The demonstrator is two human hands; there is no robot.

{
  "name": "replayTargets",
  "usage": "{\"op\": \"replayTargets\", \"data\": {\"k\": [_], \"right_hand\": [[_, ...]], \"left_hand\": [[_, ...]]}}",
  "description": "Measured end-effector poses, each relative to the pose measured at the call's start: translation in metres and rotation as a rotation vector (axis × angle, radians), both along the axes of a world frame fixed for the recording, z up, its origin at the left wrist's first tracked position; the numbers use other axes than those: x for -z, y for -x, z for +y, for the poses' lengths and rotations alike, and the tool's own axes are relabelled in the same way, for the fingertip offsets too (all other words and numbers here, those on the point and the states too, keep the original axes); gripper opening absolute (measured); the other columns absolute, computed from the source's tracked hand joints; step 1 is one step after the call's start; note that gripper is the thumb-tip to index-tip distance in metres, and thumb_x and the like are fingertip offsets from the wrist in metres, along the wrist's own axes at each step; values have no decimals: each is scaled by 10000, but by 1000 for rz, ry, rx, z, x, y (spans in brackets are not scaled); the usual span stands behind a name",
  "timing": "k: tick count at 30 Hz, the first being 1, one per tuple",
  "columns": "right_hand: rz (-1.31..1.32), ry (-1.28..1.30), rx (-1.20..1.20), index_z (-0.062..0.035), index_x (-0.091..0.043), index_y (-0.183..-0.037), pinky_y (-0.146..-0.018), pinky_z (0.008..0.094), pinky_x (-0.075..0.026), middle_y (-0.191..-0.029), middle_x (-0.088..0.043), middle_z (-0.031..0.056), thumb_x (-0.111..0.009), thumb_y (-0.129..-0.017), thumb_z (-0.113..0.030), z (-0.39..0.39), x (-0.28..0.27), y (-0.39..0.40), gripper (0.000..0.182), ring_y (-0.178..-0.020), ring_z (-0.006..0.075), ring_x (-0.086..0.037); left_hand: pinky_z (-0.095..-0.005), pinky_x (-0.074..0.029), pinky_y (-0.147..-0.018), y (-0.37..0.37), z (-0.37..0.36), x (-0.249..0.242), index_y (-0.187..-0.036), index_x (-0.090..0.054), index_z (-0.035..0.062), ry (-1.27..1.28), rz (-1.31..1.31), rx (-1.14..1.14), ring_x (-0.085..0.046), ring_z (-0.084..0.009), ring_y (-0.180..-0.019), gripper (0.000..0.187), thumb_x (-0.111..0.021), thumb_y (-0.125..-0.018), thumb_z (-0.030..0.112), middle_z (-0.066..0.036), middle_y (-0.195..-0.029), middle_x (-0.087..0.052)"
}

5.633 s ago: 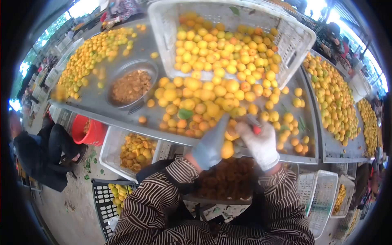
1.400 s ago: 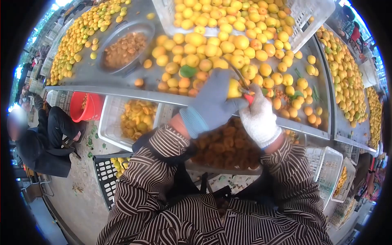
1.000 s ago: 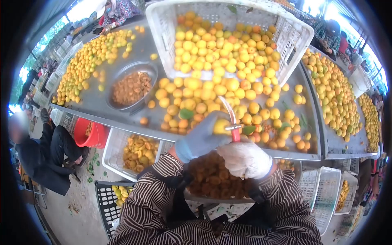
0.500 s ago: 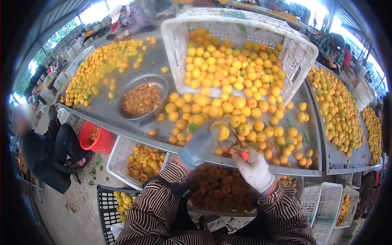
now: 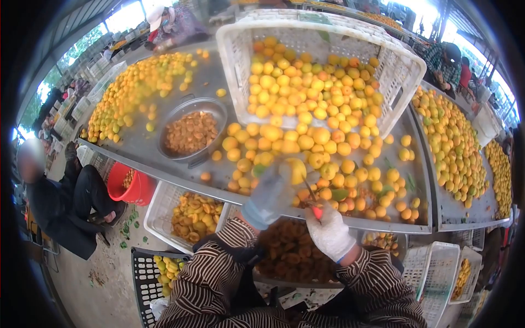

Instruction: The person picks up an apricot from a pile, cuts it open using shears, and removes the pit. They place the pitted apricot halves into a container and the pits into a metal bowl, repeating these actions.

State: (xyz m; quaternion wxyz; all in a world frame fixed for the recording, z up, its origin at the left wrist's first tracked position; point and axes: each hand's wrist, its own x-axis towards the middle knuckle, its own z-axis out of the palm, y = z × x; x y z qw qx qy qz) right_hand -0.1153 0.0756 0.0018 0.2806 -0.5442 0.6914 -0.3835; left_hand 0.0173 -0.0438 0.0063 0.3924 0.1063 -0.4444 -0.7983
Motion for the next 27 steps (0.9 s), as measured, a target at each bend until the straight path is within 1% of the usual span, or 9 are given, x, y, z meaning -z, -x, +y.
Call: {"op": "replayTargets", "data": {"k": [1, 3, 7, 9, 13, 17, 19, 22, 27], "right_hand": [[-3, -2, 2, -3, -542, -1136, -739, 469, -520, -878, -645, 265, -580, -937, -214, -1, 0, -3, 292, -877, 454, -638], [42, 9, 19, -4, -534, -1116, -737, 480, -515, -868, -639, 269, -574, -936, -210, -3, -2, -8, 276, -873, 462, -630], [42, -15, 48, -4, -543, -1085, -731, 486, -511, -852, -635, 268, -581, -931, -206, -4, -7, -6, 256, -873, 460, -627], [79, 5, 22, 1, -551, -1057, -723, 491, -509, -842, -634, 271, -586, -928, -204, -3, -8, 0, 245, -862, 458, -628], [159, -5, 13, 16, -552, -1037, -721, 497, -508, -846, -635, 280, -592, -925, -211, -5, -13, 2, 256, -847, 467, -627], [148, -34, 60, 14, -544, -1059, -726, 501, -509, -848, -635, 281, -590, -923, -204, -7, -9, -7, 261, -852, 469, -627], [39, -3, 77, 12, -534, -1086, -732, 500, -509, -848, -635, 281, -587, -921, -191, -8, 2, -12, 267, -855, 471, -627], [39, -59, 123, -11, -577, -1069, -734, 459, -511, -872, -641, 264, -618, -902, -201, -8, 5, -14, 257, -854, 457, -626], [167, 47, 39, 2, -545, -1089, -737, 493, -513, -843, -636, 281, -602, -901, -178, -7, 9, -6, 266, -857, 473, -627]], "left_hand": [[-493, -403, -1076, 5, 2, 3, -1370, -413, -1, -2, -3, 2, -551, -314, -1221, 663, -468, -978, 530, -154, -1297, -544], [-508, -383, -1095, 12, 4, 7, -1351, -438, -7, -415, 286, 130, -543, -330, -1228, 681, -463, -968, 555, -165, -1290, -557], [-529, -381, -1092, 6, -9, 4, -1321, -479, -5, -345, 199, 187, -534, -351, -1238, 648, -454, -982, 546, -146, -1252, -583], [-463, -430, -1053, -5, -17, 2, -1308, -500, -9, -1, -254, -16, -564, -299, -1188, 593, -475, -1003, 499, -116, -1212, -595], [-289, -499, -924, -10, -17, -5, -1304, -502, -25, 397, -670, -228, -587, -173, -1061, 574, -534, -991, 455, -87, -1188, -587], [-334, -504, -939, -1, -10, -6, -1288, -505, -17, 443, -660, -266, -588, -203, -1083, 568, -505, -1001, 473, -87, -1182, -579], [-416, -496, -972, 10, -1, -2, -1265, -511, -8, -222, -117, -19, -594, -246, -1118, 576, -473, -1003, 504, -106, -1189, -572], [-495, -481, -990, 16, 1, -3, -1264, -504, 12, -561, 42, 102, -591, -289, -1158, 563, -436, -1013, 511, -127, -1213, -563], [-499, -480, -989, 10, -8, 2, -1298, -484, 24, -528, -9, 174, -605, -305, -1134, 552, -429, -1019, 497, -141, -1213, -586]]}}
